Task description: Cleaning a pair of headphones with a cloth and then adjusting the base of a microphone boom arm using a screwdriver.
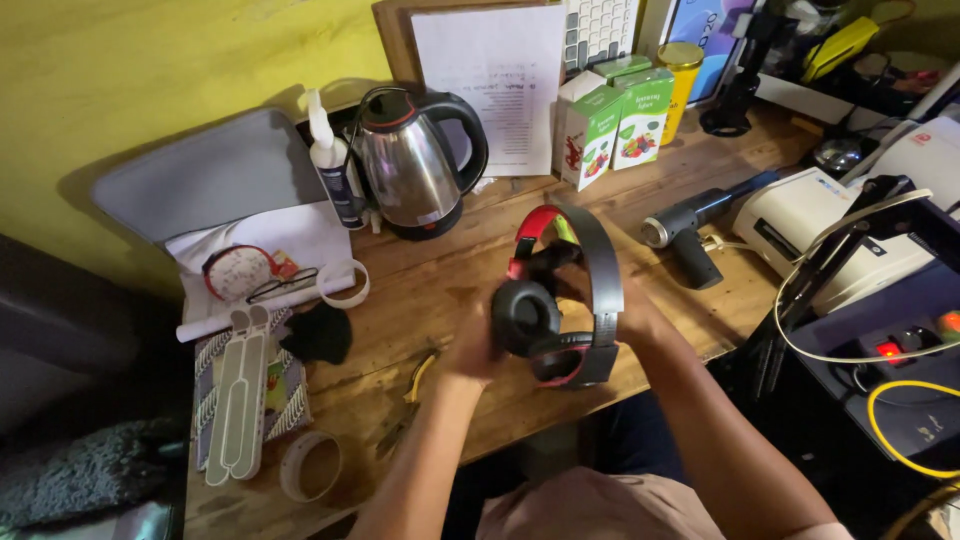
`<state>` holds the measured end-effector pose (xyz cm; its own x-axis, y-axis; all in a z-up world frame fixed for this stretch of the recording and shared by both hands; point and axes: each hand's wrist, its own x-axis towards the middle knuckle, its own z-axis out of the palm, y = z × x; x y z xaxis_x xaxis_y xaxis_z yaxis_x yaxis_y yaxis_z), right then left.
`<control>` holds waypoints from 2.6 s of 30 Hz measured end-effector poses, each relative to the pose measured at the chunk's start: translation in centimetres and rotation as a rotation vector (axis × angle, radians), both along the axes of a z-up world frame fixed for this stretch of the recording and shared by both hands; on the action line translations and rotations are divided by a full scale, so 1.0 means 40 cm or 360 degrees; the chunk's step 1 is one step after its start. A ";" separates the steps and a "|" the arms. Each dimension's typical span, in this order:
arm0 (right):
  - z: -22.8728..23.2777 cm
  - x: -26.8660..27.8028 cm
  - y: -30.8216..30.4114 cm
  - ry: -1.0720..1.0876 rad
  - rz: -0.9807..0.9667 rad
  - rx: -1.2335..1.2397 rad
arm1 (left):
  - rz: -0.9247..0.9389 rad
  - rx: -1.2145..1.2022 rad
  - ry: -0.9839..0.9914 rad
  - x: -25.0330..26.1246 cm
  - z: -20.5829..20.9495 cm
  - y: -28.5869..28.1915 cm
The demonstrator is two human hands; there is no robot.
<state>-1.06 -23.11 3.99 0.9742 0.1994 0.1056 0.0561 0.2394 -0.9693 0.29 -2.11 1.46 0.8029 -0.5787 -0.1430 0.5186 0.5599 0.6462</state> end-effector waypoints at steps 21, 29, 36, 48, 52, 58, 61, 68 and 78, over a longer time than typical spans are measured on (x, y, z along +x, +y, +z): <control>-0.032 0.065 0.067 0.0069 0.0178 0.0289 | 0.0251 0.0294 -0.0151 0.008 -0.027 -0.006; -0.028 0.081 0.026 -0.0237 0.0306 -0.0147 | 0.0093 0.0311 -0.0315 -0.023 0.064 0.018; -0.157 0.139 0.006 -0.0463 0.0226 -0.0397 | 0.0114 0.0510 -0.0478 -0.035 0.094 0.022; -0.025 0.079 -0.003 -0.0969 0.0067 -0.0937 | 0.0046 0.0083 -0.0298 -0.026 0.084 0.021; -0.037 0.068 0.039 -0.0305 -0.0027 -0.0354 | 0.0147 0.0445 -0.0534 -0.014 0.067 0.008; -0.069 0.051 0.122 -0.0418 -0.0598 -0.0081 | 0.0291 0.0258 -0.0503 -0.008 0.045 -0.011; -0.031 0.018 0.118 -0.0383 -0.0418 0.0245 | 0.0299 0.0353 -0.0418 -0.025 0.068 0.033; -0.040 -0.032 0.047 -0.0184 -0.0304 -0.0109 | 0.0291 0.0392 -0.0273 0.031 0.017 0.064; 0.068 -0.045 0.110 -0.0082 -0.0366 -0.0481 | 0.0480 0.0570 -0.0430 0.036 0.040 0.025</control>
<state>-2.88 -18.70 6.69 0.9921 0.0056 0.1256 0.1256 -0.0812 -0.9887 1.74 -1.10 3.08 0.9615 -0.2695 -0.0543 0.1576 0.3784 0.9121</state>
